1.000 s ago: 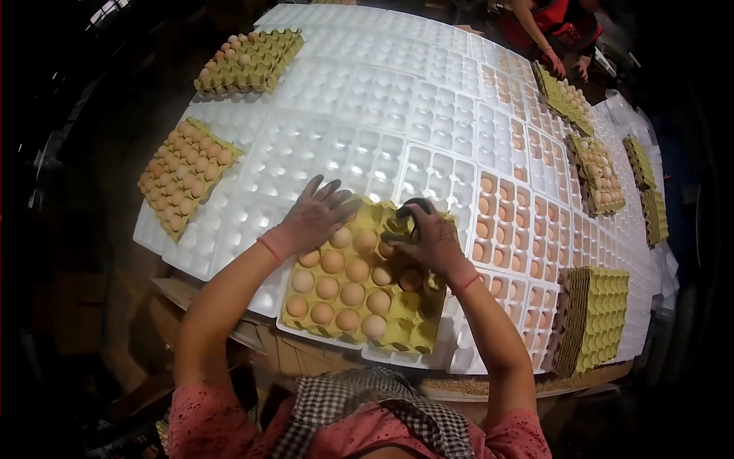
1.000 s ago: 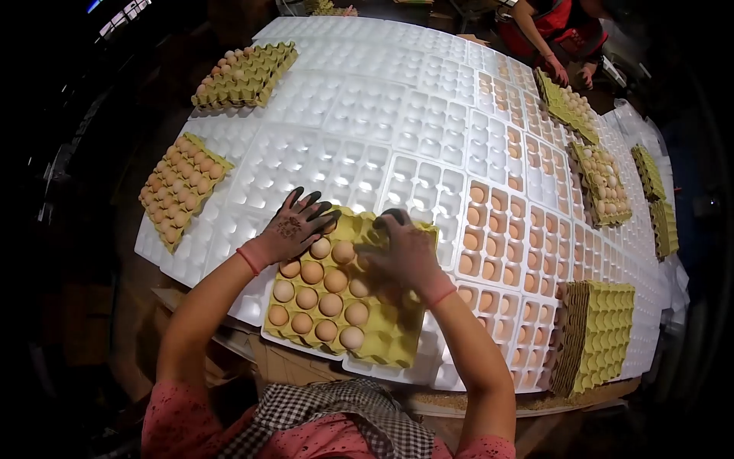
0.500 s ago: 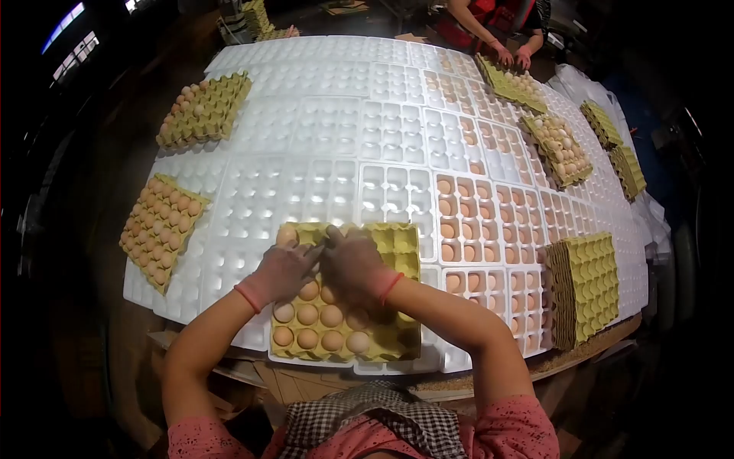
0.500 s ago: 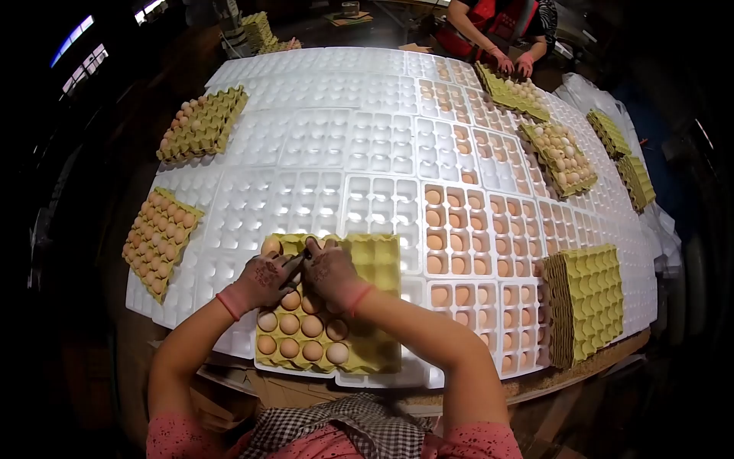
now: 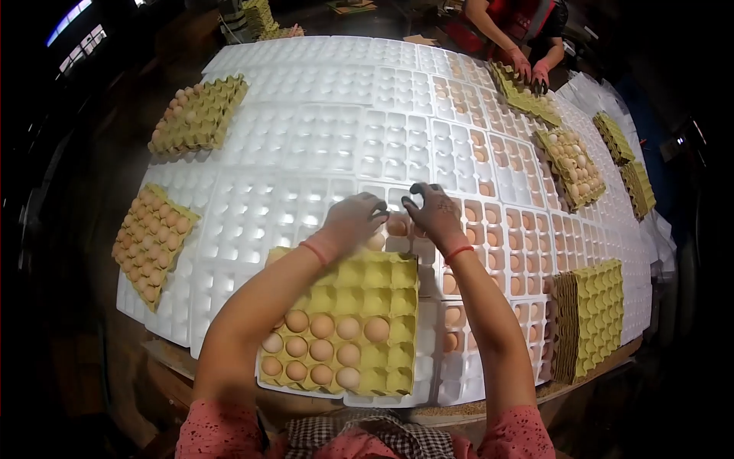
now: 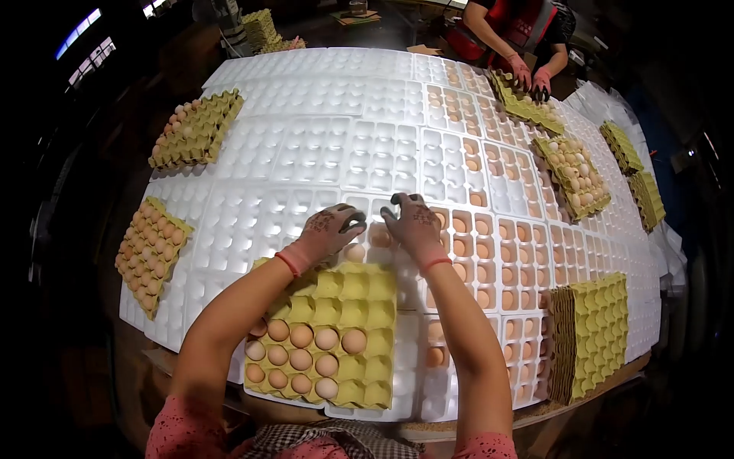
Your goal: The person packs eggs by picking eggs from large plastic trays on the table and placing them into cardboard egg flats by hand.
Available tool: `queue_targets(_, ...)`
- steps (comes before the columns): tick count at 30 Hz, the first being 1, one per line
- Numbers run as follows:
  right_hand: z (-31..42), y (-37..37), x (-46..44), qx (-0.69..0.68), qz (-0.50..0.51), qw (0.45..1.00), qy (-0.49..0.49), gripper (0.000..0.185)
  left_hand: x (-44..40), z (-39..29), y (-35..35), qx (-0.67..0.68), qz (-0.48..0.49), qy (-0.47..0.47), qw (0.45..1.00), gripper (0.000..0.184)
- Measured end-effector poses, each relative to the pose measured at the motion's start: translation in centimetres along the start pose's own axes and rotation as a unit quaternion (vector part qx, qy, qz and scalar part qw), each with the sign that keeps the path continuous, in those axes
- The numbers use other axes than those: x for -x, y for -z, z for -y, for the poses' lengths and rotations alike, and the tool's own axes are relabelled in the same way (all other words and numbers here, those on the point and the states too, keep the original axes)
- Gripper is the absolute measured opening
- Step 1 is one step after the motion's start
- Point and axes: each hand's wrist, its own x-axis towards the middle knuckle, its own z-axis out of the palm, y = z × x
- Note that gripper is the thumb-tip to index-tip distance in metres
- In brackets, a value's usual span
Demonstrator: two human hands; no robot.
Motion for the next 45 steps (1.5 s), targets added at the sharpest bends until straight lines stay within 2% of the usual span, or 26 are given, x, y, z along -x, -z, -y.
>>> queue_targets(2,-1.3,-1.5,-2.7,-0.093,-0.096,0.99,0.047,0.036,-1.4,1.2,-2.1,-0.096,-0.042,-0.075,0.992,0.031)
queue_targets(4,-2.9,-3.7,-4.0,0.077,-0.03,0.995,0.053,0.034,-0.4,1.0,-1.1,-0.217,0.022,-0.125,0.968,0.038)
queue_targets(6,-2.3,-4.4,-3.3,0.145,-0.03,0.987,0.068,0.032,-0.1,2.4,1.1,-0.016,-0.028,-0.021,0.999,0.039)
queue_targets(8,0.5,-4.0,-1.5,0.06,-0.114,0.979,0.159,0.031,2.8,4.8,5.5,0.08,-0.11,0.0,0.991,0.037)
queue_targets(10,6.1,-2.8,1.9,-0.118,-0.028,0.96,0.253,0.028,8.1,6.7,9.4,0.137,-0.176,0.065,0.973,0.039)
queue_targets(12,11.7,-3.2,5.5,-0.167,0.105,0.931,0.308,0.028,13.1,8.1,10.9,0.084,-0.222,0.131,0.963,0.039)
queue_targets(14,15.8,-6.9,7.8,-0.116,-0.019,0.885,0.45,0.03,17.2,8.7,11.0,0.124,-0.234,0.187,0.946,0.041)
queue_targets(16,17.5,-12.2,8.7,0.059,0.055,0.894,0.44,0.034,20.9,8.1,9.9,0.163,-0.243,0.189,0.937,0.043)
queue_targets(17,17.9,-13.3,8.5,0.037,0.122,0.91,0.395,0.036,22.4,8.0,9.3,0.161,-0.246,0.176,0.94,0.044)
queue_targets(20,17.8,-7.4,9.9,-0.305,0.157,0.914,0.218,0.038,25.6,6.3,8.6,0.122,-0.211,0.18,0.953,0.052)
queue_targets(21,16.7,-7.7,9.6,-0.455,0.138,0.858,0.195,0.042,26.0,6.4,8.2,0.02,-0.189,0.1,0.977,0.054)
queue_targets(22,15.7,-8.0,9.7,-0.501,0.184,0.835,0.134,0.043,26.2,6.5,7.9,-0.082,-0.165,0.019,0.983,0.055)
queue_targets(24,16.4,-5.1,11.6,-0.203,0.175,0.92,0.288,0.039,25.2,6.5,7.1,-0.14,-0.069,-0.044,0.987,0.056)
queue_targets(25,17.0,-4.5,13.1,-0.028,0.17,0.914,0.367,0.04,24.5,7.1,6.3,-0.15,-0.017,-0.05,0.987,0.051)
queue_targets(29,16.9,-8.7,14.8,0.154,0.234,0.885,0.373,0.046,21.9,5.3,7.8,-0.188,0.121,-0.015,0.975,0.049)
queue_targets(30,16.6,-6.8,14.6,0.156,0.23,0.886,0.37,0.046,22.2,5.7,7.7,-0.19,0.119,-0.019,0.974,0.049)
queue_targets(31,15.6,-4.4,14.3,0.021,0.216,0.908,0.358,0.047,23.3,6.7,7.3,0.028,0.012,0.029,0.999,0.046)
queue_targets(32,14.4,-2.7,13.7,-0.114,0.198,0.912,0.341,0.047,24.5,7.6,7.2,0.245,-0.097,0.076,0.962,0.043)
queue_targets(33,13.2,-2.0,12.8,-0.224,0.268,0.904,0.247,0.049,25.5,7.8,7.7,0.396,-0.184,0.072,0.897,0.035)
queue_targets(34,12.6,-1.8,12.8,-0.225,0.266,0.904,0.246,0.049,26.4,8.0,8.4,0.446,-0.196,0.082,0.87,0.028)
queue_targets(35,12.4,-1.4,13.0,-0.16,0.235,0.917,0.28,0.049,26.8,8.1,8.7,0.31,-0.148,0.075,0.936,0.029)
queue_targets(37,12.7,-1.3,14.2,0.059,0.164,0.918,0.357,0.042,26.8,7.7,8.0,0.058,-0.06,0.005,0.996,0.034)
queue_targets(38,13.9,-2.1,15.7,0.211,0.192,0.896,0.341,0.033,26.5,4.6,8.4,-0.034,0.032,0.06,0.997,0.038)
queue_targets(40,12.8,-6.3,17.3,0.266,0.093,0.886,0.369,0.029,25.8,4.8,6.8,-0.199,0.104,-0.031,0.974,0.041)
queue_targets(41,12.2,-7.4,17.5,0.286,0.058,0.881,0.374,0.028,25.8,5.4,6.4,-0.186,0.104,-0.023,0.977,0.043)
queue_targets(45,11.8,-1.7,15.3,0.089,0.23,0.911,0.33,0.029,25.8,5.0,7.2,-0.074,0.039,0.007,0.996,0.046)
